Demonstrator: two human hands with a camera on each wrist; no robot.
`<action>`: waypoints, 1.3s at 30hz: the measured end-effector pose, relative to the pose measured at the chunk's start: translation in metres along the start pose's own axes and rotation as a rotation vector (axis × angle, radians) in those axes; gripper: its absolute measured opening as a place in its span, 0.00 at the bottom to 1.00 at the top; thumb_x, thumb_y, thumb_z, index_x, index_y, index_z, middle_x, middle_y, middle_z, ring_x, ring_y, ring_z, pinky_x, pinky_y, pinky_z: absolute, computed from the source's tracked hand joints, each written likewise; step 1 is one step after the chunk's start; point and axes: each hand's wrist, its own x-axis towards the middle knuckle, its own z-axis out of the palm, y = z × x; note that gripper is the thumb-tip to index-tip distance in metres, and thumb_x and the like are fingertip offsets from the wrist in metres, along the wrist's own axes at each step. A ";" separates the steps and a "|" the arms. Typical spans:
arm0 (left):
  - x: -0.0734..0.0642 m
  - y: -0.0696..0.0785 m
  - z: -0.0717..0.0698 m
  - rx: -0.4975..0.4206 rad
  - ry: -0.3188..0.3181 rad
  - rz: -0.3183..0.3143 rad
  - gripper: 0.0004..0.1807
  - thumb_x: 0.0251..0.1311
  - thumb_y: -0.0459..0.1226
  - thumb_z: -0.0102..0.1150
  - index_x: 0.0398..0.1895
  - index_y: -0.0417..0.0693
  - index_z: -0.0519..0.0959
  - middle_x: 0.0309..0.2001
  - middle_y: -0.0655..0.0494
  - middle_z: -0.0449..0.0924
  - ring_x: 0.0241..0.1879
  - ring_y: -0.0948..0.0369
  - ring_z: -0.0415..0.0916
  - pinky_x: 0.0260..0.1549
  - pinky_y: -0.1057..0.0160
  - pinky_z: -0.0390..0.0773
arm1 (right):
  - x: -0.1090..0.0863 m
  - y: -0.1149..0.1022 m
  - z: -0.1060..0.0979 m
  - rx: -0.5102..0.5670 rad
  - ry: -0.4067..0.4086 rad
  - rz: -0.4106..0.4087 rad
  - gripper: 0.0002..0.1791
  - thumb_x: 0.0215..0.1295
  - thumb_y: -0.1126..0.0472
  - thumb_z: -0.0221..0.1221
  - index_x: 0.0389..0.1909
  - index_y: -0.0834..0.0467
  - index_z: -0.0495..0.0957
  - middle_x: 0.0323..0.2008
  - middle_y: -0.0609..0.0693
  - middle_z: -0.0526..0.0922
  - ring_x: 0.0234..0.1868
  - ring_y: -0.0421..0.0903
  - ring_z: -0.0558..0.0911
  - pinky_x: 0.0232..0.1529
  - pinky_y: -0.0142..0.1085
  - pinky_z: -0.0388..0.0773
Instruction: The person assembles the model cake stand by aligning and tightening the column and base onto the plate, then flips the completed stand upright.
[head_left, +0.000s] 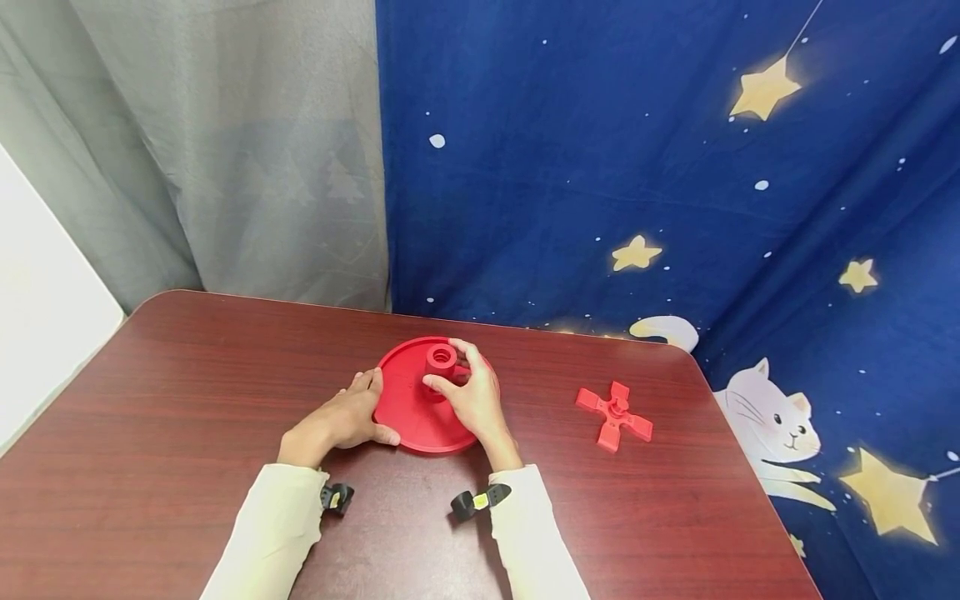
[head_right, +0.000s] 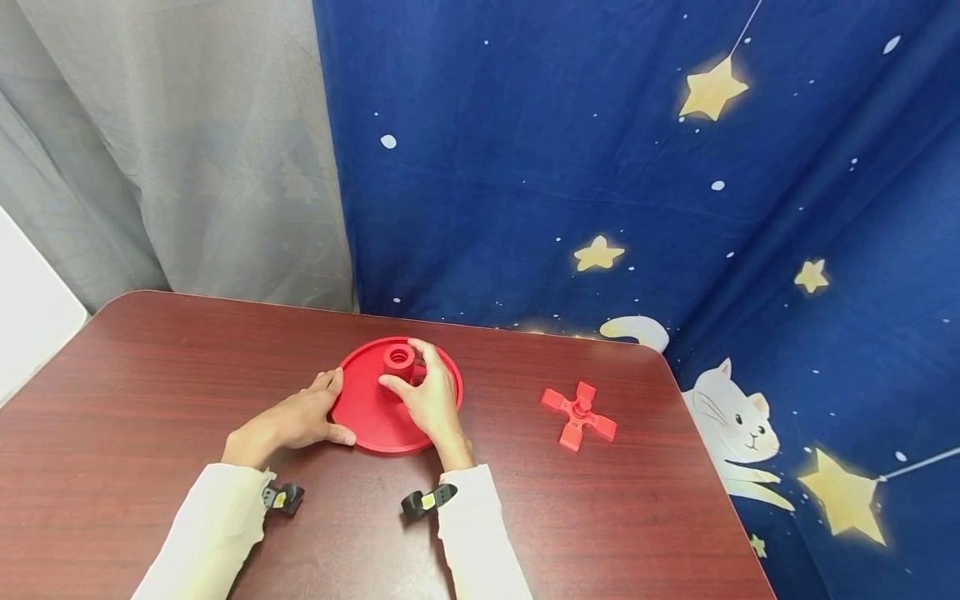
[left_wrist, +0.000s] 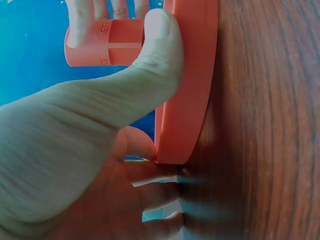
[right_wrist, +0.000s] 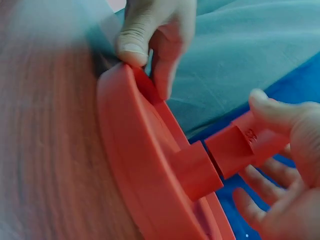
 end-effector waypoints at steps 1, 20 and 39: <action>0.000 0.000 0.000 -0.001 -0.002 -0.001 0.64 0.49 0.51 0.74 0.75 0.25 0.45 0.75 0.27 0.44 0.75 0.33 0.42 0.71 0.35 0.51 | 0.000 0.001 -0.001 0.021 -0.027 -0.004 0.36 0.54 0.57 0.74 0.65 0.53 0.72 0.55 0.53 0.81 0.54 0.51 0.81 0.55 0.44 0.81; -0.001 0.001 -0.001 0.007 -0.009 -0.007 0.65 0.48 0.52 0.75 0.75 0.25 0.44 0.75 0.27 0.44 0.74 0.32 0.42 0.69 0.34 0.54 | 0.004 0.003 -0.007 0.138 -0.108 -0.027 0.32 0.58 0.71 0.67 0.65 0.63 0.71 0.56 0.62 0.80 0.57 0.59 0.79 0.60 0.54 0.75; -0.002 0.000 -0.001 -0.018 0.000 -0.001 0.64 0.49 0.51 0.74 0.75 0.25 0.44 0.75 0.28 0.44 0.74 0.31 0.42 0.70 0.34 0.53 | 0.004 0.002 -0.009 0.132 -0.155 -0.060 0.36 0.58 0.73 0.65 0.69 0.63 0.66 0.64 0.59 0.75 0.63 0.57 0.76 0.63 0.53 0.73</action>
